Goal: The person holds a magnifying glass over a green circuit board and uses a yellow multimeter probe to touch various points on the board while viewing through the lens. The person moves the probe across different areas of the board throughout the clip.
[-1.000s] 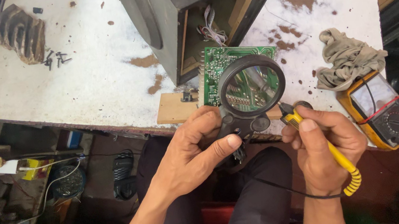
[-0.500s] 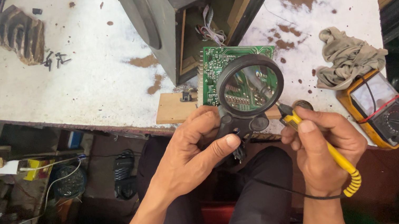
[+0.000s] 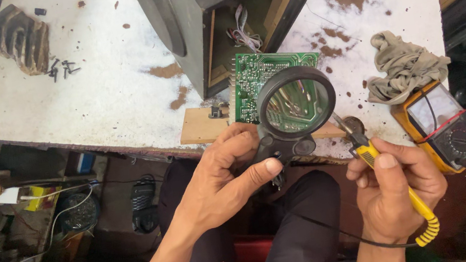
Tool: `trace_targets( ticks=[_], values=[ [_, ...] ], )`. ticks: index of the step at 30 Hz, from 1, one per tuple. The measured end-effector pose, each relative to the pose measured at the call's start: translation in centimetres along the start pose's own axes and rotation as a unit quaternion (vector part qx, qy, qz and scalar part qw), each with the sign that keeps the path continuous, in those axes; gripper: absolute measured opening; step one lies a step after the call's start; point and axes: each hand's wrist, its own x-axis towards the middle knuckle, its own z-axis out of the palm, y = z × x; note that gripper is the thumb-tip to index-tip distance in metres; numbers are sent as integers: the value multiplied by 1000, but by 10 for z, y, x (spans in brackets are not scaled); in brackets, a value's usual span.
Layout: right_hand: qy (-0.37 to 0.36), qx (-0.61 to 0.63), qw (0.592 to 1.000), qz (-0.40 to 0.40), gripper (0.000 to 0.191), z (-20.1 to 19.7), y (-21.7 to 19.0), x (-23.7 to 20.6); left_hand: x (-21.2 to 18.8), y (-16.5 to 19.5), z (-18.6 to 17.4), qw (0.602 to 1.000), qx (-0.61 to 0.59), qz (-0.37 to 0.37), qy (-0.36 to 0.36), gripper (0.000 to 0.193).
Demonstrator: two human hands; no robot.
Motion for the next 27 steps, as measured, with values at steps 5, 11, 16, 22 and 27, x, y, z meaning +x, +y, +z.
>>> trace_targets(
  ticks=[5, 11, 16, 22, 27],
  values=[
    [3, 0, 1000, 0, 23, 0, -2, -1, 1, 3, 0, 999, 34, 28, -2, 29],
    [8, 0, 1000, -4, 21, 3, -3, -1, 1, 6, 1, 999, 32, 12, 0, 30],
    [6, -2, 1000, -3, 21, 4, -5, 0, 2, 3, 1, 1000, 18, 5, 0, 30],
    [11, 0, 1000, 3, 21, 5, -7, -1, 0, 0, 0, 1000, -10, 6, -4, 33],
    [9, 2, 1000, 7, 21, 4, -7, -2, 0, 1, 1, 997, -82, -12, -12, 29]
  ],
)
